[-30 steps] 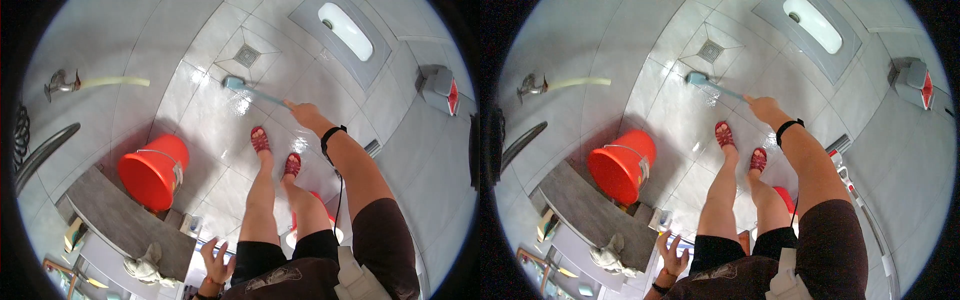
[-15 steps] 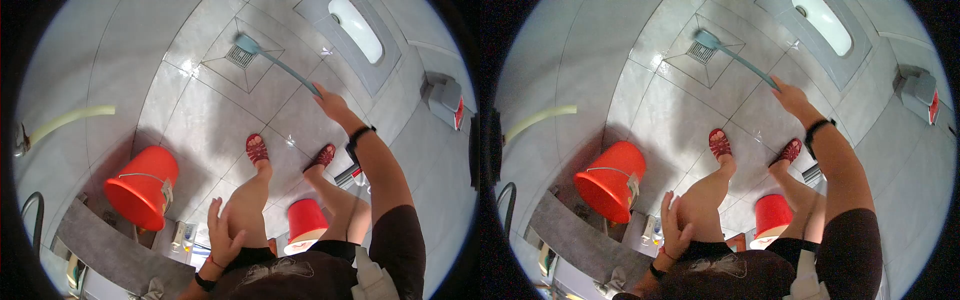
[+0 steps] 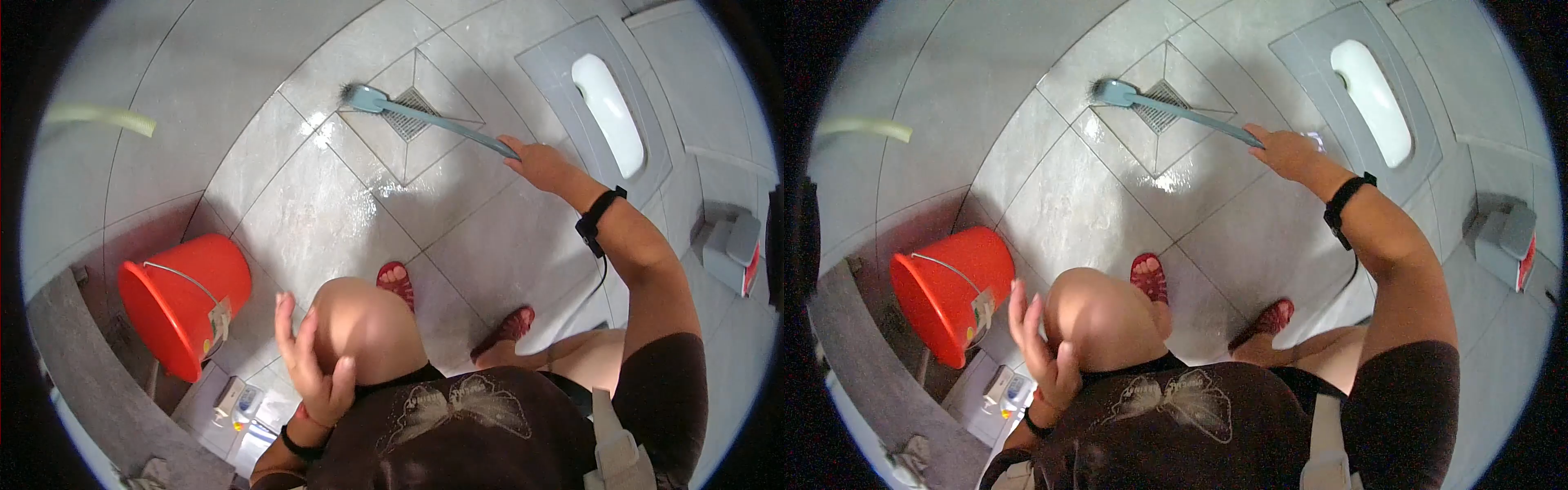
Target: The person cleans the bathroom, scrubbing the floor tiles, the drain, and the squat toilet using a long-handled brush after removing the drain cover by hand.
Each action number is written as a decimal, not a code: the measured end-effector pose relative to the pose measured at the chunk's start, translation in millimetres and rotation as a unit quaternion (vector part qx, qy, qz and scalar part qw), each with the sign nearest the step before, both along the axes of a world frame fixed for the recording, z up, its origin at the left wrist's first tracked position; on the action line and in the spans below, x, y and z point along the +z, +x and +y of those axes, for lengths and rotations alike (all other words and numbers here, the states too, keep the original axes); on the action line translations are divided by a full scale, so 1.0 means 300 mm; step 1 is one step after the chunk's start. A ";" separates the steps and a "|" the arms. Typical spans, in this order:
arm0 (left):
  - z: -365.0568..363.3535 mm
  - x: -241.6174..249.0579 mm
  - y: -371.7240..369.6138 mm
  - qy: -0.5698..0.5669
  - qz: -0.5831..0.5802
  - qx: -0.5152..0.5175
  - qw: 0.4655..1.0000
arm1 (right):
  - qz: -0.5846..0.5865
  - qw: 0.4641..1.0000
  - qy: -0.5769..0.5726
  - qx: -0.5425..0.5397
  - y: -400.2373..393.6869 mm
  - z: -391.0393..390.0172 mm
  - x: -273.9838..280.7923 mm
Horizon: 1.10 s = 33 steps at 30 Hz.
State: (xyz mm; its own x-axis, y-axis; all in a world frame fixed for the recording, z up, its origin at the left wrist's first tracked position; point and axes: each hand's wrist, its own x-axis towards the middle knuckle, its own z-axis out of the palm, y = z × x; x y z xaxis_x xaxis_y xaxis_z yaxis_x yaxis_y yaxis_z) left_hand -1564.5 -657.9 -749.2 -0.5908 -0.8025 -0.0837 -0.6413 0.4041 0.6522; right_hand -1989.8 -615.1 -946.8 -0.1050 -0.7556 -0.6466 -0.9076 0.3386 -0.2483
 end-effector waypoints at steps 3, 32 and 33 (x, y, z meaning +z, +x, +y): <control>0.071 -0.016 0.048 -0.046 -0.007 0.042 0.998 | -0.030 0.999 -0.028 -0.001 -0.154 0.146 0.071; 0.191 0.000 0.032 -0.109 0.111 0.088 0.984 | -0.084 0.996 -0.015 0.024 0.134 0.239 0.011; 0.187 0.000 0.038 -0.110 0.111 0.094 0.983 | -0.074 0.997 0.003 0.023 0.109 0.260 0.020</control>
